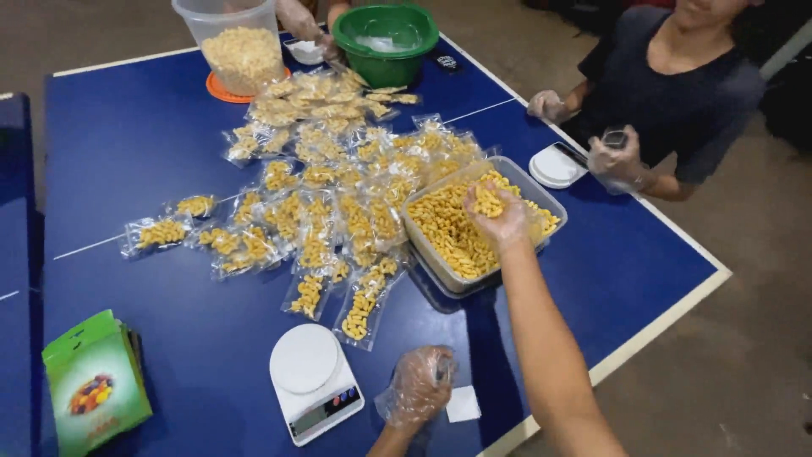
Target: Manually filling small plastic bags with yellow snacks from a large container on a table and weighing them.
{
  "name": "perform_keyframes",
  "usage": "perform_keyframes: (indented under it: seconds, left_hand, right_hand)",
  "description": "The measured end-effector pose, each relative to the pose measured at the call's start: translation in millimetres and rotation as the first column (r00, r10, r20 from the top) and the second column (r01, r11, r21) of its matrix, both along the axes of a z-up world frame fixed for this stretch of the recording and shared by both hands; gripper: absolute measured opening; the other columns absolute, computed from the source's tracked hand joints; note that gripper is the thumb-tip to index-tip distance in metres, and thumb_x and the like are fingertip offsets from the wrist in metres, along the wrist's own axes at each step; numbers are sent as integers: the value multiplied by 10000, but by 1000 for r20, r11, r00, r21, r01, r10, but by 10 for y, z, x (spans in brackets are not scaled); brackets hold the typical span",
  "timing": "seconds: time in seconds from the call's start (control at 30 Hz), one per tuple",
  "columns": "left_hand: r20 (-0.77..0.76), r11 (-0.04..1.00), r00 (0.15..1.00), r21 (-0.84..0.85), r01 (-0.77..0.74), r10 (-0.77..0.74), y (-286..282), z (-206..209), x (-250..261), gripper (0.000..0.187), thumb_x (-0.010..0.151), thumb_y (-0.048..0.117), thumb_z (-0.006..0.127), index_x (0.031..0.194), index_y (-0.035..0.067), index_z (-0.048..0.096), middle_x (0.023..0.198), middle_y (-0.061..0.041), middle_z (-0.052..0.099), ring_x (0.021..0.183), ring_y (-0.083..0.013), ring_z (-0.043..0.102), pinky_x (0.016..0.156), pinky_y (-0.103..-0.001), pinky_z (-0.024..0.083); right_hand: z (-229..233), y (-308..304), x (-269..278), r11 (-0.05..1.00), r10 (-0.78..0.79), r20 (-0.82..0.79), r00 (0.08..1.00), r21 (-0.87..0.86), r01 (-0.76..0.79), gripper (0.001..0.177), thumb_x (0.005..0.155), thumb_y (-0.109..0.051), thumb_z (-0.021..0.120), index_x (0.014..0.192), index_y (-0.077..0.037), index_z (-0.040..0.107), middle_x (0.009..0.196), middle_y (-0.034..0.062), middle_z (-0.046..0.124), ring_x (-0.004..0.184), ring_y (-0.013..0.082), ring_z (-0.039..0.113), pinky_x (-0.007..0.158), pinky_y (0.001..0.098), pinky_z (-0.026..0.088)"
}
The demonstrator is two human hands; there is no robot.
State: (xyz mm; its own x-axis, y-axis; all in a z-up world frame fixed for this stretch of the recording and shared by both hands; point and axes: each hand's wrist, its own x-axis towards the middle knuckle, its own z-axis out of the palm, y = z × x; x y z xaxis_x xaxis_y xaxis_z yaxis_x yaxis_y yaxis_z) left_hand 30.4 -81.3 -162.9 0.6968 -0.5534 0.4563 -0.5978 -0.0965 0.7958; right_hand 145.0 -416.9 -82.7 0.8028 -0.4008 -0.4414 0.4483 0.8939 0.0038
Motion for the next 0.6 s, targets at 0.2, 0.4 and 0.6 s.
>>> perform_keyframes:
  seconds: [0.2, 0.4, 0.6]
  left_hand:
    - [-6, 1000, 1000, 24, 10, -10, -4, -287, -18, 144, 852, 282, 660, 938, 196, 737, 896, -4, 785, 817, -230, 752, 821, -361, 560]
    - [-61, 999, 998, 42, -16, 19, 153, -213, -56, 243, 760, 156, 636, 954, 246, 751, 857, 20, 771, 705, -202, 720, 753, -340, 571]
    - [-81, 986, 983, 10, 166, -164, 262, -384, -126, 365, 743, 159, 635, 1091, 262, 677, 933, 64, 715, 884, -138, 704, 945, -343, 555]
  right_hand:
    - [214, 353, -13, 987, -32, -226, 974, -162, -5, 278, 851, -25, 701, 1088, -97, 576, 1094, 238, 631, 899, 337, 666, 749, 420, 611]
    - [-268, 127, 147, 979, -89, -100, 991, -192, 69, 252, 970, -304, 534, 1149, -145, 612, 1144, 221, 663, 1030, 351, 686, 931, 514, 573]
    - [-452, 52, 224, 992, -117, -4, 993, -55, 117, 314, 901, -106, 388, 1178, -6, 497, 1093, 217, 608, 928, 263, 673, 1222, 675, 222]
